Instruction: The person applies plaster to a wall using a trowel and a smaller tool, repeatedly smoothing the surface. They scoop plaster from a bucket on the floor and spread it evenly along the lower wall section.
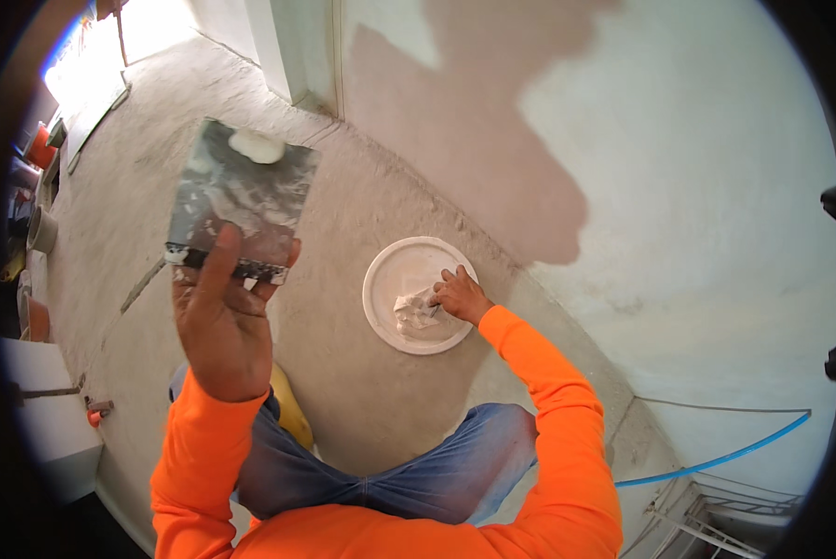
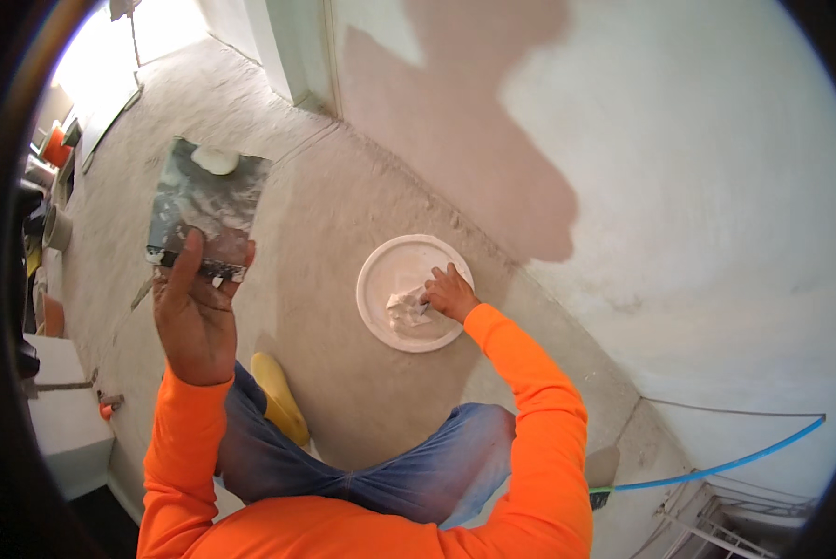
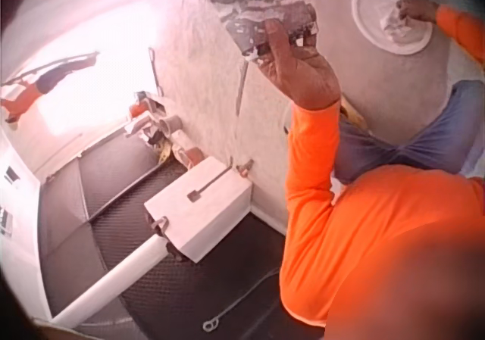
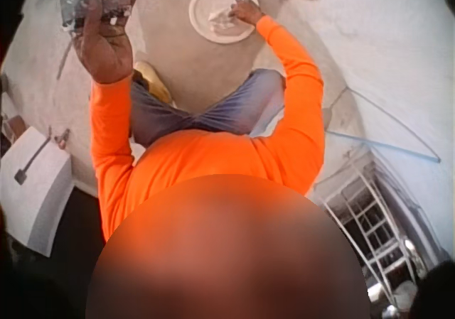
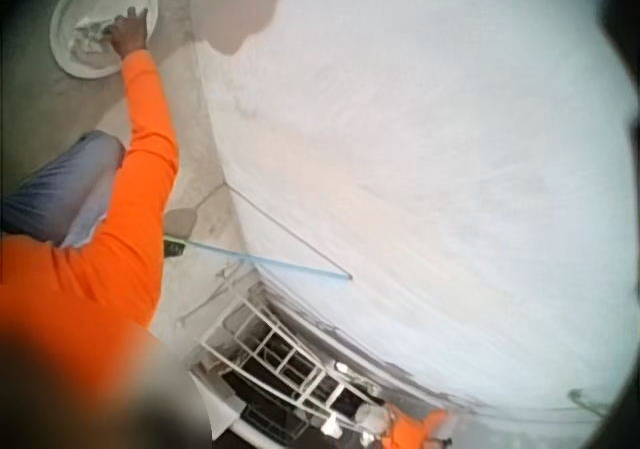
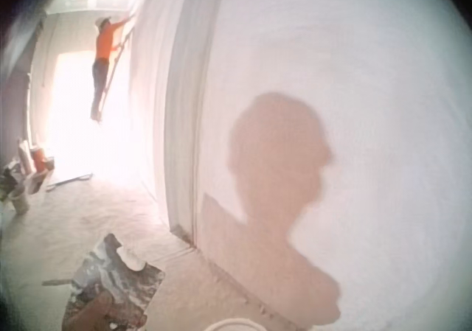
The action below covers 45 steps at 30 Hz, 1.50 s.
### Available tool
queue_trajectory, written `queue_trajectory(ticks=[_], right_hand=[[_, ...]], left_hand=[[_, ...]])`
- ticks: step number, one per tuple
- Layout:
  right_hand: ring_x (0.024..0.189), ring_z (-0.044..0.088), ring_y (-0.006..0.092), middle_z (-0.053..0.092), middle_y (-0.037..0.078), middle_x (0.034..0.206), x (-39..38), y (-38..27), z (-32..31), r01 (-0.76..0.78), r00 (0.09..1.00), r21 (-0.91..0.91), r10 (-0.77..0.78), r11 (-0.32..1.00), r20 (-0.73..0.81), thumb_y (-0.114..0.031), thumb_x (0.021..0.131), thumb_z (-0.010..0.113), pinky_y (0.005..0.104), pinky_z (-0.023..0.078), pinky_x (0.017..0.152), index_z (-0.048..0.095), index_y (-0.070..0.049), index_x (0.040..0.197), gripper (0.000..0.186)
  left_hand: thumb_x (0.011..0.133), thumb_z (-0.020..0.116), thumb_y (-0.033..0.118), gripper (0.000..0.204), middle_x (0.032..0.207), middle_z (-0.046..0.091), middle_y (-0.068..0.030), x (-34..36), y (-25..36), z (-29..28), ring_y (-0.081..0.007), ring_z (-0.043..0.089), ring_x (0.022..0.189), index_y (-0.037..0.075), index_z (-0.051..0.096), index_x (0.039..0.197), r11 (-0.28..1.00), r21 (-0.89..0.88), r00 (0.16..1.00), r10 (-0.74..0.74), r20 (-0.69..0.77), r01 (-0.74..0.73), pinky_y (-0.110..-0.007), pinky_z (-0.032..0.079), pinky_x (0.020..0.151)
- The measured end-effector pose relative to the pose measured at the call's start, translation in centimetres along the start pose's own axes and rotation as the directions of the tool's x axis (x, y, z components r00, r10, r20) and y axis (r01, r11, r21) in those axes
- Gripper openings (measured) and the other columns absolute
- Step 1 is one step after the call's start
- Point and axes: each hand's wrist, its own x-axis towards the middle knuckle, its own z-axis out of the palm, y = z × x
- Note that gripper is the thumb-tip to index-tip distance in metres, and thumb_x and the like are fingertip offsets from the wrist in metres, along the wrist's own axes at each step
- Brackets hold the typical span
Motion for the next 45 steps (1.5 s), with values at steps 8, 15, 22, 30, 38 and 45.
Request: queue_trajectory(ticks=[8,15,22,30,38,45], right_hand=[[0.097,0.074,0.0302,0.078,0.011,0.104,1.7,2.7,-0.5,-0.549,0.73,0.31,0.265,0.776,0.63,-0.031,0.087,0.075,0.0495,0.056,0.081,0.082,-0.012,0.105,0.027],[0.089,0.065,0.0214,0.073,0.006,0.101,-9.4,3.5,-6.0,-0.769,0.538,0.625,0.39,-0.138,0.748,-0.041,0.092,0.077,0.0414,0.056,0.075,0.071,-0.009,0.126,0.047],[0.088,0.072,0.029,0.075,0.016,0.094,-7.6,-3.8,-12.4,-0.743,0.467,0.66,0.794,0.113,0.389,-0.04,0.094,0.073,0.0433,0.054,0.079,0.069,-0.002,0.117,0.044],[0.1,0.07,0.0348,0.075,0.012,0.099,-0.8,-8.6,-4.8,-0.872,0.409,0.389,0.878,0.296,0.25,-0.033,0.1,0.06,0.0502,0.056,0.083,0.071,-0.015,0.112,0.024],[0.106,0.07,0.0328,0.074,0.015,0.114,-1.7,-5.5,-0.1,-0.798,0.46,0.602,0.663,0.017,0.591,-0.03,0.097,0.067,0.0463,0.056,0.088,0.068,-0.013,0.129,0.036],[0.108,0.064,0.0182,0.071,0.004,0.118,-5.1,-8.3,4.1,-0.208,0.532,0.69,0.512,-0.693,0.674,-0.03,0.098,0.074,0.0364,0.048,0.095,0.069,-0.008,0.129,0.039]], left_hand=[[0.1,0.065,0.006,0.03,0.122,0.069,-0.0103,10.3,-3.5,-2.3,-0.0243,0.071,0.107,0.006,0.058,0.129,0.976,0.041,0.975,-0.216,0.043,0.214,-0.047,0.062,0.09],[0.101,0.062,0.008,0.032,0.123,0.068,-0.0118,16.6,-8.0,-2.3,-0.025,0.07,0.106,0.004,0.055,0.131,0.857,-0.03,0.838,-0.496,0.226,0.515,-0.047,0.063,0.089],[0.101,0.06,0.007,0.029,0.118,0.065,-0.0104,19.5,-9.5,-1.5,-0.0253,0.069,0.099,0.004,0.053,0.13,0.754,0.008,0.726,-0.634,0.266,0.656,-0.044,0.064,0.083],[0.1,0.065,0.011,0.031,0.119,0.069,-0.0098,20.5,-11.8,-3.2,-0.0252,0.07,0.103,0.006,0.056,0.128,0.817,0.081,0.774,-0.568,0.278,0.571,-0.046,0.063,0.088],[0.098,0.068,0.011,0.034,0.124,0.069,-0.0081,24.5,-8.3,-5.7,-0.0242,0.071,0.108,0.009,0.058,0.131,0.889,0.113,0.87,-0.457,0.186,0.443,-0.047,0.061,0.092],[0.102,0.064,0.017,0.027,0.117,0.073,-0.0046,24.7,-1.8,-3.8,-0.0198,0.073,0.103,0.009,0.061,0.128,0.867,0.228,0.84,-0.491,0.232,0.444,-0.044,0.062,0.088]])
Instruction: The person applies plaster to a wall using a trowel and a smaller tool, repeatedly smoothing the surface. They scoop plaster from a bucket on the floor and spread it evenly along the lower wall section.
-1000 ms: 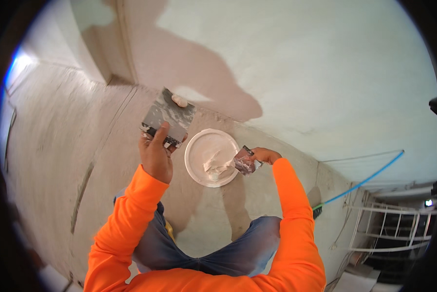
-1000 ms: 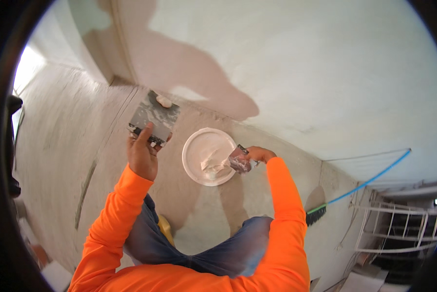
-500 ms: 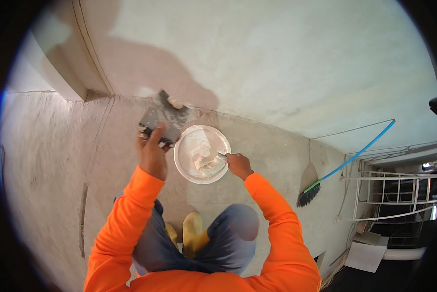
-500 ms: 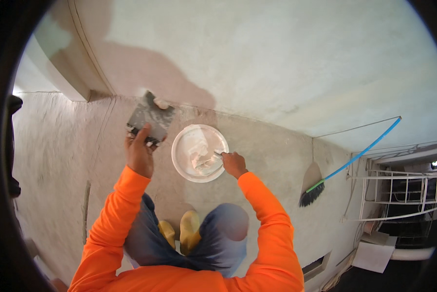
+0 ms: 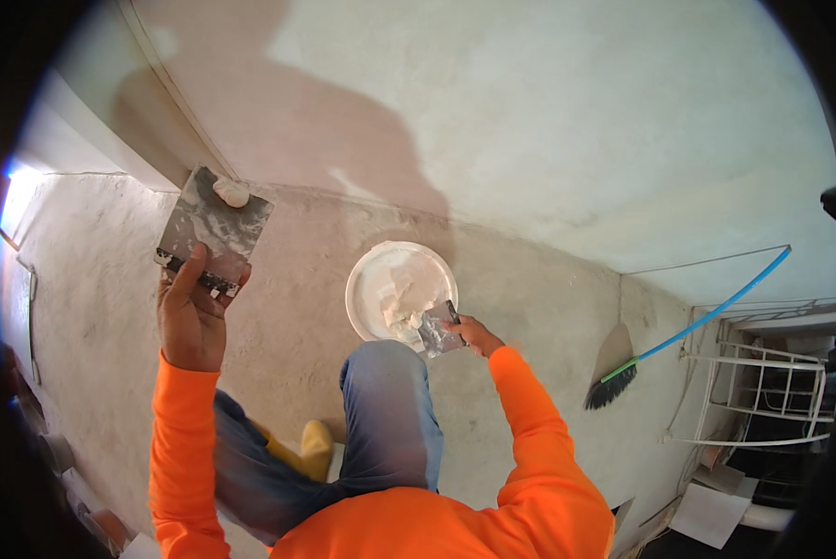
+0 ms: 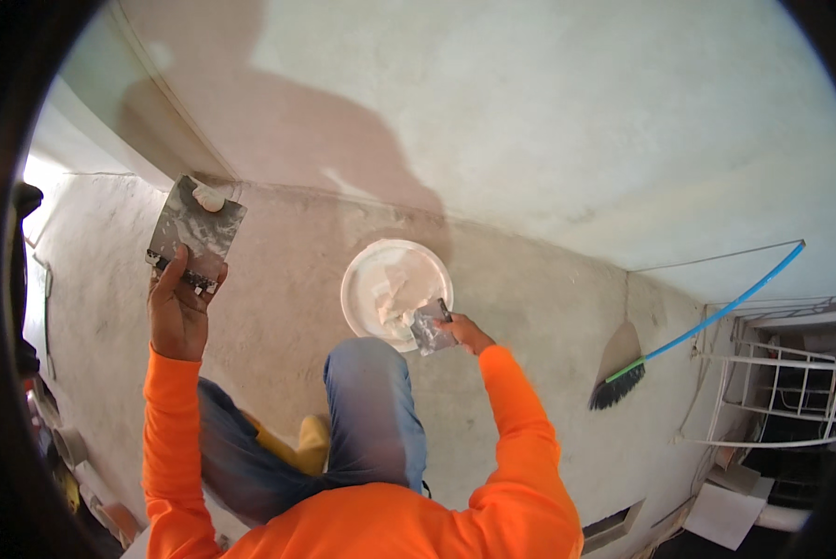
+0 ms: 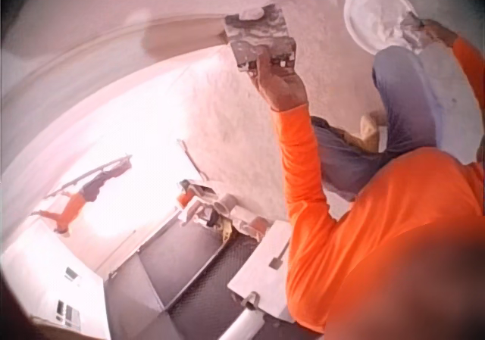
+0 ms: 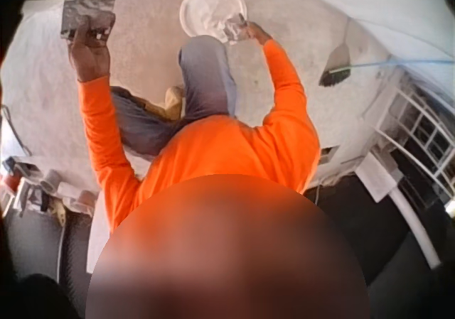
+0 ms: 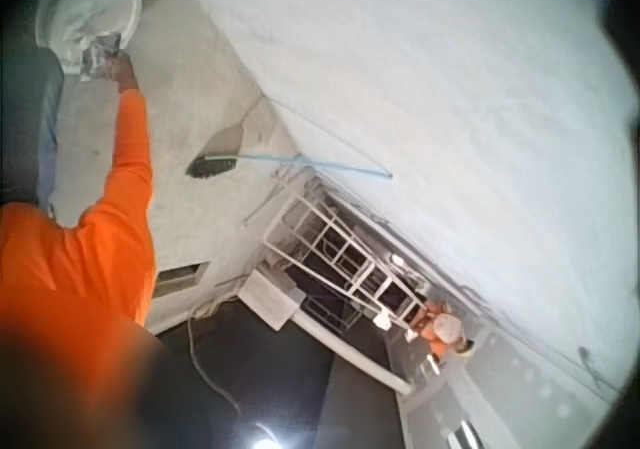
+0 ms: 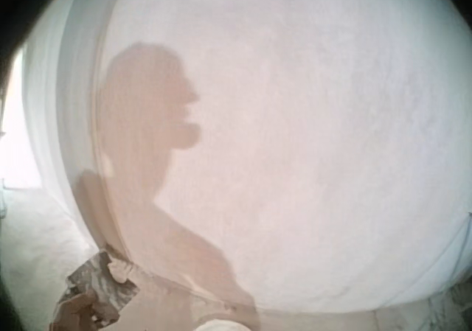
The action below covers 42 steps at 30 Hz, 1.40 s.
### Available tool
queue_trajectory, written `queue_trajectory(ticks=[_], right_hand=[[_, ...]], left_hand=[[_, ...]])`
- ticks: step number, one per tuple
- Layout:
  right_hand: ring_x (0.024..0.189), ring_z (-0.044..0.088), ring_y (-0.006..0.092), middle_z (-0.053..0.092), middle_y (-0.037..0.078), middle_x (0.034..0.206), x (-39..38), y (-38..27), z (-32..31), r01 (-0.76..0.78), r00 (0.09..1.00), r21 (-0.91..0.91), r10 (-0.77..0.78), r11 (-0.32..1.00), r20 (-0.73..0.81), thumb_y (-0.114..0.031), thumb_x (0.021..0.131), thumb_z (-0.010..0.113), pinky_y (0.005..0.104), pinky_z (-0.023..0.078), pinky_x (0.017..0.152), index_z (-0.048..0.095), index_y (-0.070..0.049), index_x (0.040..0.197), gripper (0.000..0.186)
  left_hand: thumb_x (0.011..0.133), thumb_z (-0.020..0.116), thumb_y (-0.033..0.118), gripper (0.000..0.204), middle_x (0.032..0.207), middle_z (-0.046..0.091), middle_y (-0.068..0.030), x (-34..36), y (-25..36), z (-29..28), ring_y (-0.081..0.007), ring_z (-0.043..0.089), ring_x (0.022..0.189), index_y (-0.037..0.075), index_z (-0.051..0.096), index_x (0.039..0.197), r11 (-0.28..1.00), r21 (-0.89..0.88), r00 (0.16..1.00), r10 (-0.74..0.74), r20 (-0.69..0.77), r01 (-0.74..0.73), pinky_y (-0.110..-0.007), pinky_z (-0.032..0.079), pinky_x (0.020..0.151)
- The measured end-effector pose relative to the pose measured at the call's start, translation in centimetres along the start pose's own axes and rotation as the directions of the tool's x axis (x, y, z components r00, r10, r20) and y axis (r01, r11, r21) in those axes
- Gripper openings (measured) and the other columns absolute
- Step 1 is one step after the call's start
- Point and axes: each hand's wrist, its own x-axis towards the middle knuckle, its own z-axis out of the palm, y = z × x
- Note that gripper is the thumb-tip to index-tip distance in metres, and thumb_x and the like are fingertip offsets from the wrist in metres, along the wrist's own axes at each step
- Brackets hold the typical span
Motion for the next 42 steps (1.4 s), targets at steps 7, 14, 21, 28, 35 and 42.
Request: queue_trajectory(ticks=[7,14,21,28,35,42], right_hand=[[0.111,0.06,0.0161,0.072,0.002,0.114,-11.6,-11.3,3.5,0.475,0.839,-0.28,-0.525,0.835,-0.144,-0.02,0.098,0.074,0.0353,0.049,0.096,0.075,-0.005,0.118,0.026],[0.114,0.062,0.0268,0.075,0.008,0.121,-21.7,-28.8,12.6,0.79,0.051,-0.613,-0.999,0.029,0.019,-0.003,0.082,0.08,0.0366,0.052,0.095,0.079,-0.011,0.114,0.033],[0.114,0.059,0.0289,0.075,0.005,0.122,-21.1,-32.6,18.3,0.638,-0.147,-0.753,-0.985,-0.162,0.088,-0.006,0.075,0.084,0.0374,0.052,0.095,0.081,-0.014,0.112,0.038],[0.095,0.065,0.0238,0.074,0.009,0.115,-20.9,-30.8,24.5,0.775,-0.187,-0.631,-0.945,0.025,-0.267,-0.006,0.095,0.072,0.0353,0.054,0.089,0.077,-0.009,0.117,0.023],[0.085,0.069,0.0152,0.071,0.004,0.101,-19.6,-34.2,32.1,0.936,0.284,0.328,-0.828,0.13,-0.483,-0.02,0.105,0.064,0.0324,0.056,0.067,0.064,-0.006,0.119,0.02],[0.086,0.063,0.0098,0.069,0.0,0.1,-13.9,-35.2,36.6,0.969,0.243,0.116,-0.914,0.216,-0.324,-0.021,0.106,0.065,0.0281,0.053,0.076,0.065,0.0,0.122,0.026]], left_hand=[[0.101,0.062,0.018,0.025,0.113,0.073,-0.0031,-0.1,-0.1,2.1,-0.0185,0.074,0.098,0.009,0.061,0.124,0.957,-0.018,0.95,-0.286,0.126,0.291,-0.045,0.064,0.083],[0.101,0.061,0.017,0.033,0.118,0.073,-0.0099,0.3,-1.7,3.8,-0.0227,0.075,0.099,0.004,0.058,0.131,0.836,-0.128,0.785,-0.434,0.442,0.534,-0.044,0.065,0.08],[0.102,0.062,0.018,0.034,0.114,0.073,-0.0087,1.9,0.4,1.7,-0.0218,0.074,0.095,0.005,0.056,0.133,0.816,-0.163,0.694,-0.345,0.632,0.555,-0.039,0.065,0.073],[0.104,0.061,0.018,0.033,0.123,0.069,-0.0096,4.5,3.4,-4.8,-0.0232,0.072,0.103,0.005,0.054,0.134,0.876,-0.173,0.673,-0.206,0.71,0.451,-0.043,0.064,0.085],[0.099,0.063,0.006,0.037,0.121,0.07,-0.0062,5.7,6.4,-10.1,-0.0214,0.072,0.105,0.009,0.056,0.135,0.873,-0.231,0.716,-0.173,0.676,0.429,-0.044,0.064,0.088],[0.101,0.063,0.006,0.039,0.126,0.067,-0.0088,7.3,4.1,-10.9,-0.0241,0.07,0.111,0.007,0.052,0.138,0.879,-0.367,0.806,-0.034,0.59,0.306,-0.05,0.062,0.095]])
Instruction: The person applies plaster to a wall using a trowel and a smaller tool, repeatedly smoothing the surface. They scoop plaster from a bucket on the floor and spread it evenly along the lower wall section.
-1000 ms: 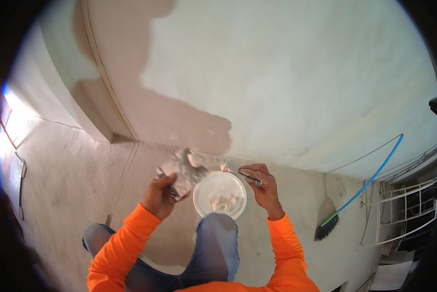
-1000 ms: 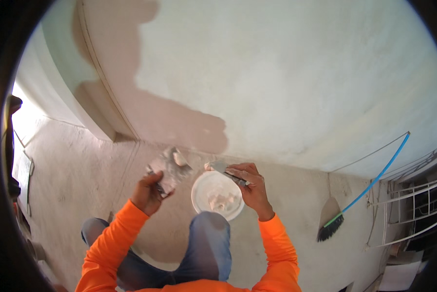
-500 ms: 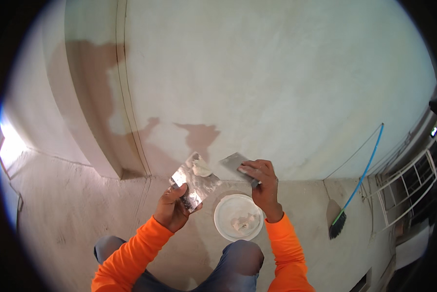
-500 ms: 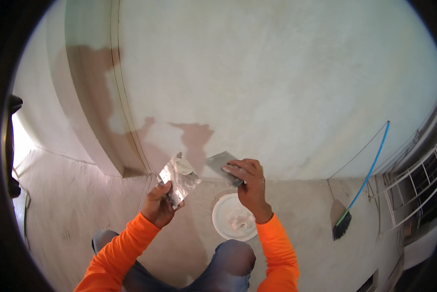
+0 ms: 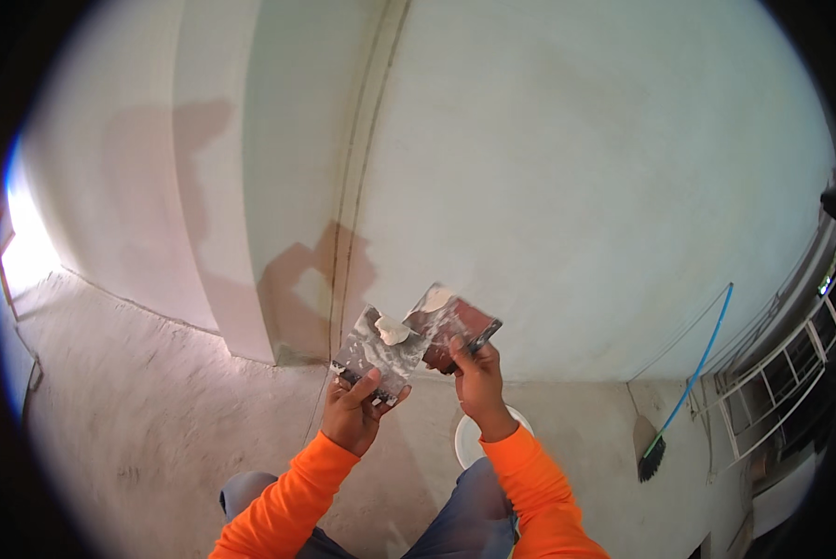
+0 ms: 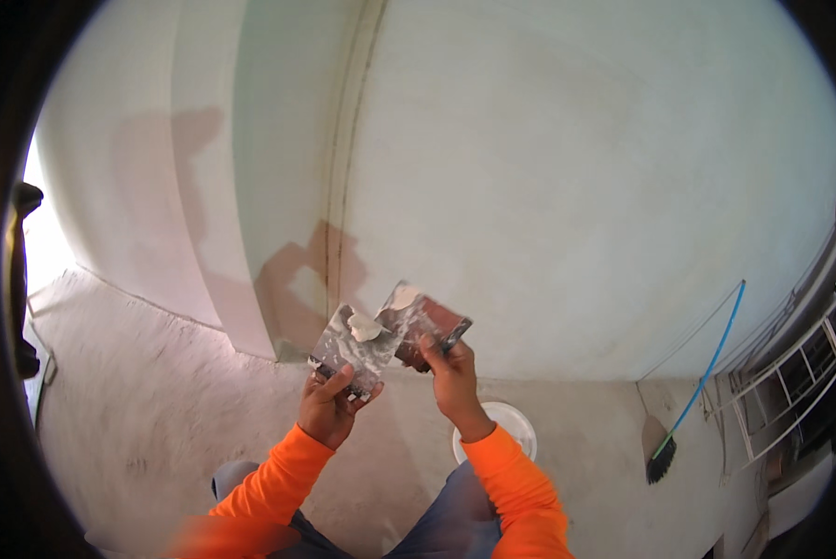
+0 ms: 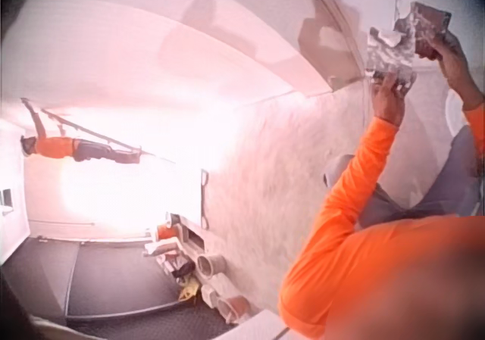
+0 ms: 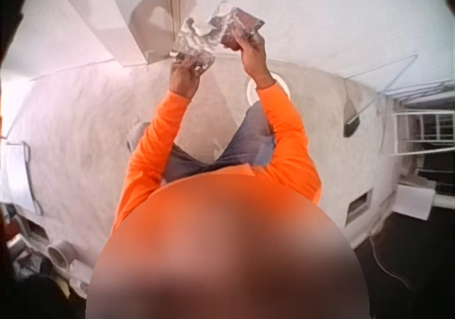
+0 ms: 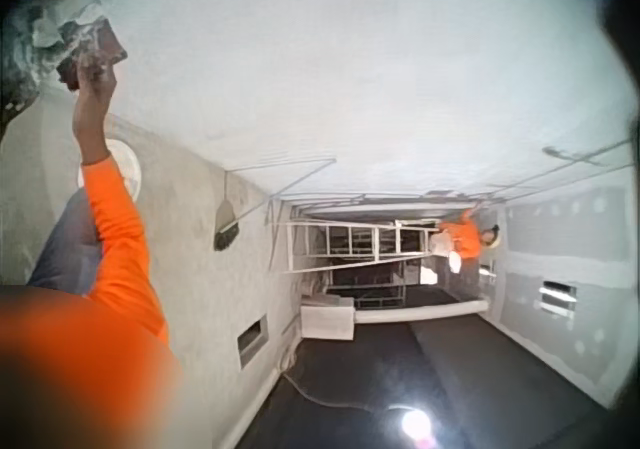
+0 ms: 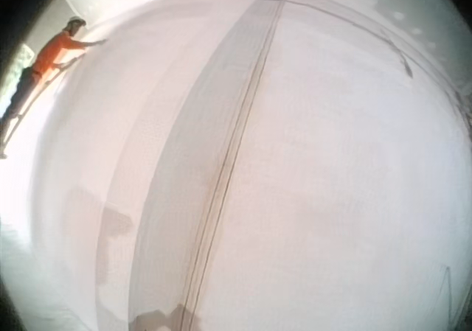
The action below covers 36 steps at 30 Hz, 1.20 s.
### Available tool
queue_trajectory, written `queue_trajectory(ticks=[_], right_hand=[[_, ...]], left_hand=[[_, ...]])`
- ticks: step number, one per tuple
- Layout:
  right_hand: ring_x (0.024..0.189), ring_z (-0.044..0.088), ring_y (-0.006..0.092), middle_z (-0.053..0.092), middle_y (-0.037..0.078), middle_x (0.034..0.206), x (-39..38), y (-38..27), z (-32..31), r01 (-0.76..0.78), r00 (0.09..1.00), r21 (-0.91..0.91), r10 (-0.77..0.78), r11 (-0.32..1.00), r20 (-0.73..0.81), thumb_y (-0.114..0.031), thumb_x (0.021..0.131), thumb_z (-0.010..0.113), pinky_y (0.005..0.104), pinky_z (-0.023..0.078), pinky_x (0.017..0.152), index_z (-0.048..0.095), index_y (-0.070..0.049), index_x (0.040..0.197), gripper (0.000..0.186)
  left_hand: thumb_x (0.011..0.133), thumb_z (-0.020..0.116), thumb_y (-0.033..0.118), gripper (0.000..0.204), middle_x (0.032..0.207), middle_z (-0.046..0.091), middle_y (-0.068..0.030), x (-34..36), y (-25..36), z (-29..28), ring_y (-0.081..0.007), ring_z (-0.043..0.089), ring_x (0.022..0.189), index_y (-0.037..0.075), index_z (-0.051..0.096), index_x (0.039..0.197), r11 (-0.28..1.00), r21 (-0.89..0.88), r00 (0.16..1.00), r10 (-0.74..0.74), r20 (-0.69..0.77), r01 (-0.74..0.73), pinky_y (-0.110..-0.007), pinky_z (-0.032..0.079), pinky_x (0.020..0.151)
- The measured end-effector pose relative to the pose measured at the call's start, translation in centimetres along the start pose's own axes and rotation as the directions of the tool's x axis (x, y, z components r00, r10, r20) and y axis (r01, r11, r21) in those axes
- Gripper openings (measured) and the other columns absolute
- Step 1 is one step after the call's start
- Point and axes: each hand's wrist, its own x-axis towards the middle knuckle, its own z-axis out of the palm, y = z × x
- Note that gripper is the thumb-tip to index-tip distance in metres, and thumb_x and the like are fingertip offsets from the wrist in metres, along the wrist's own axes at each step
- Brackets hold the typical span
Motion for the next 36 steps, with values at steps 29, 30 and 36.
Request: queue_trajectory(ticks=[29,30,36], right_hand=[[0.075,0.071,0.021,0.07,0.011,0.099,0.6,6.8,-3.5,-0.539,0.841,0.511,0.39,0.67,0.375,-0.019,0.094,0.067,0.0304,0.052,0.045,0.058,-0.008,0.126,0.036],[0.073,0.07,0.021,0.071,0.009,0.086,0.7,6.7,-3.7,-0.382,0.909,0.578,0.406,0.721,0.093,-0.019,0.097,0.066,0.0326,0.049,0.042,0.062,-0.012,0.117,0.022],[0.078,0.07,0.022,0.069,0.006,0.101,1.8,3.1,1.5,-0.315,0.947,0.22,0.321,0.923,0.009,-0.013,0.092,0.067,0.0341,0.052,0.049,0.059,-0.009,0.124,0.034]], left_hand=[[0.102,0.064,0.01,0.028,0.117,0.069,-0.0064,2.9,4.9,-4.3,-0.0208,0.07,0.107,0.003,0.058,0.129,0.997,-0.067,0.996,-0.033,0.081,0.039,-0.043,0.063,0.095],[0.102,0.064,0.009,0.028,0.118,0.069,-0.007,3.1,5.2,-4.4,-0.0213,0.069,0.109,0.003,0.058,0.129,0.997,-0.055,0.997,0.062,0.047,-0.06,-0.044,0.063,0.095],[0.098,0.068,0.003,0.034,0.121,0.068,-0.0084,4.1,4.2,-4.5,-0.0206,0.069,0.107,0.002,0.058,0.131,0.949,0.127,0.939,0.307,-0.155,-0.289,-0.042,0.061,0.097]])
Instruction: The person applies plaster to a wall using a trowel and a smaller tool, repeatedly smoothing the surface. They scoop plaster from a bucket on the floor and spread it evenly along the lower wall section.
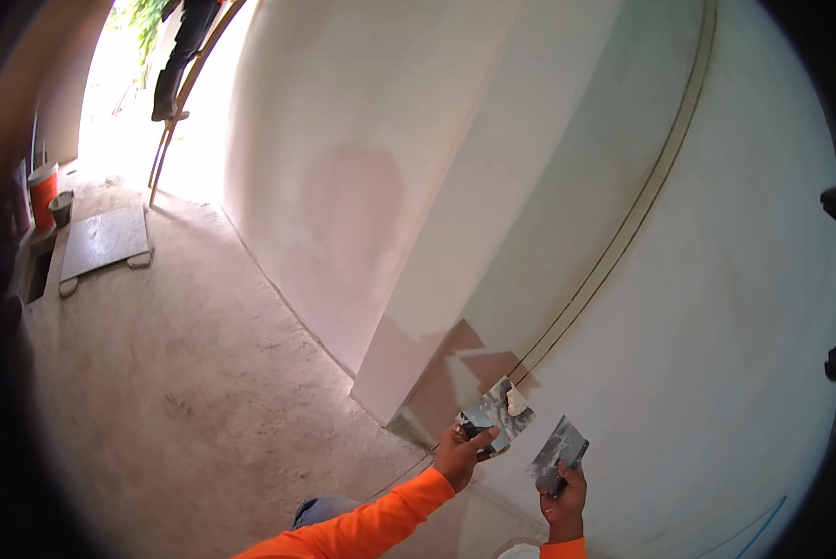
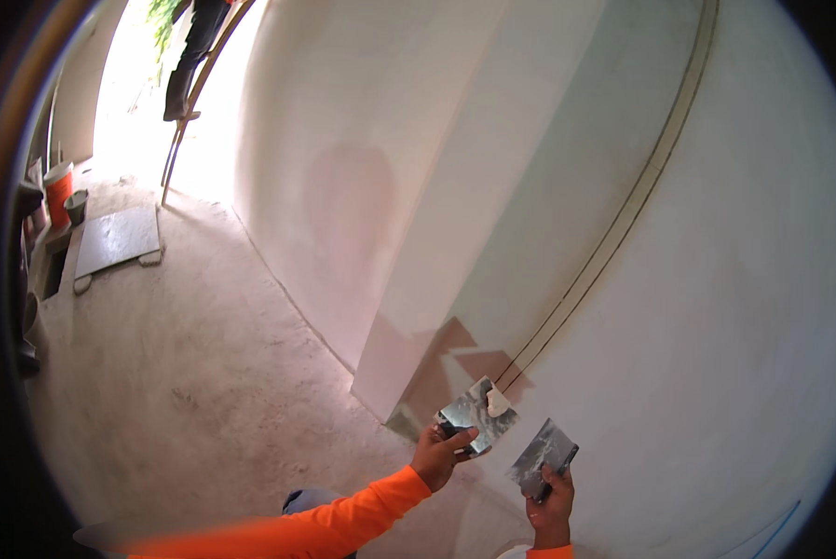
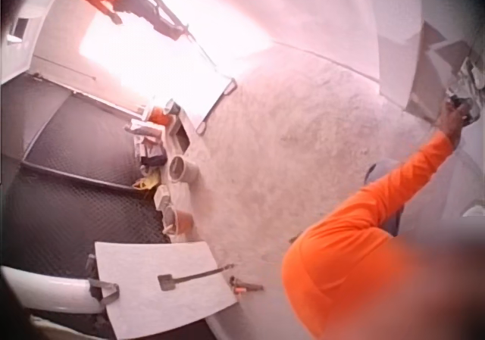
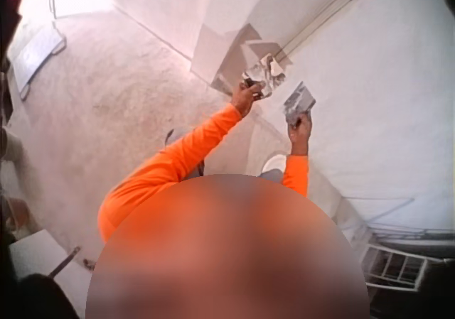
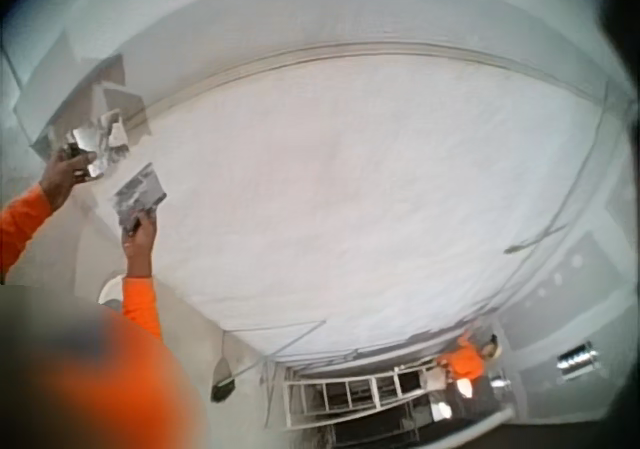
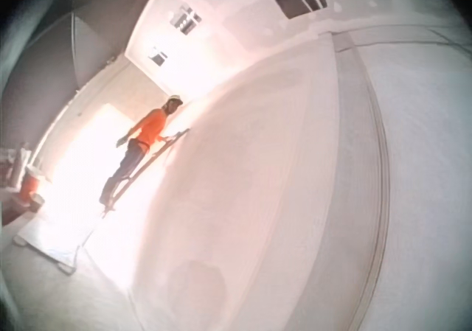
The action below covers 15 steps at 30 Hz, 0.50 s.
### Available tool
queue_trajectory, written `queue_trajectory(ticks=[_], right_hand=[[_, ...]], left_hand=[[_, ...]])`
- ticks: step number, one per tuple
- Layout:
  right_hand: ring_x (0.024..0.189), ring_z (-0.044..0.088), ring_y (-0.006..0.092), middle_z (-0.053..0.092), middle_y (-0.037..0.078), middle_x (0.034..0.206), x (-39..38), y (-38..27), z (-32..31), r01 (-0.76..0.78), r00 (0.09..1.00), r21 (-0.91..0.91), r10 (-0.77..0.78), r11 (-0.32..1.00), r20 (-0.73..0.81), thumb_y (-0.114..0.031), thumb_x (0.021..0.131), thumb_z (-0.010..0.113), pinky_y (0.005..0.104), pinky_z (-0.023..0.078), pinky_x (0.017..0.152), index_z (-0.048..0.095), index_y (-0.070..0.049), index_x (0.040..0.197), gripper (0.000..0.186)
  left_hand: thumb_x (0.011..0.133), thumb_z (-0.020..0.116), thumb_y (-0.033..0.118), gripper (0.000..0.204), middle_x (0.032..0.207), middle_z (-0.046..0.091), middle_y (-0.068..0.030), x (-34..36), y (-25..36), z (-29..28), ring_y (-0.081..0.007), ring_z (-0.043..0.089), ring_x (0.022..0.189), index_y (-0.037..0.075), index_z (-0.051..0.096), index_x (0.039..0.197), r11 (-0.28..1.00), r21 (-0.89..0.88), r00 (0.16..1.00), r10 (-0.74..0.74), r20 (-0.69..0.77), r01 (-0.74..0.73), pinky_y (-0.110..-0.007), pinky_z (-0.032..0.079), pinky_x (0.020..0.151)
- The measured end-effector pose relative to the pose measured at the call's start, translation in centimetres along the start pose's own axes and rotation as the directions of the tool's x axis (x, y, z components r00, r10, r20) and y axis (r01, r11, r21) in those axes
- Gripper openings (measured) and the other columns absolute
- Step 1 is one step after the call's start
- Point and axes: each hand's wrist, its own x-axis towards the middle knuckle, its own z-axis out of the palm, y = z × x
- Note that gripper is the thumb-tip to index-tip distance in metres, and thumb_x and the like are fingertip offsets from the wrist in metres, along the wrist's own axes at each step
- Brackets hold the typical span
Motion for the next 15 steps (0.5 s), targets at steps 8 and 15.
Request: queue_trajectory(ticks=[8,15], right_hand=[[0.096,0.068,0.0201,0.07,0.009,0.112,-1.3,-3.2,10.8,0.077,0.996,-0.206,-0.083,0.975,-0.019,-0.008,0.095,0.068,0.0331,0.057,0.084,0.062,0.001,0.128,0.034],[0.08,0.065,0.015,0.067,0.006,0.099,-1.1,-5.0,16.2,0.004,1.0,-0.261,-0.004,0.965,-0.001,-0.011,0.097,0.068,0.0326,0.057,0.065,0.064,0.0,0.119,0.025]], left_hand=[[0.098,0.067,0.002,0.048,0.117,0.071,-0.0061,1.2,1.6,-1.7,-0.0113,0.065,0.104,0.001,0.056,0.145,0.784,0.352,0.852,0.517,0.084,-0.511,-0.026,0.052,0.093],[0.097,0.061,-0.008,0.04,0.124,0.075,-0.0129,0.5,3.5,-0.4,-0.0127,0.07,0.106,0.004,0.067,0.135,0.509,0.595,0.741,0.628,0.237,-0.622,-0.028,0.054,0.091]])
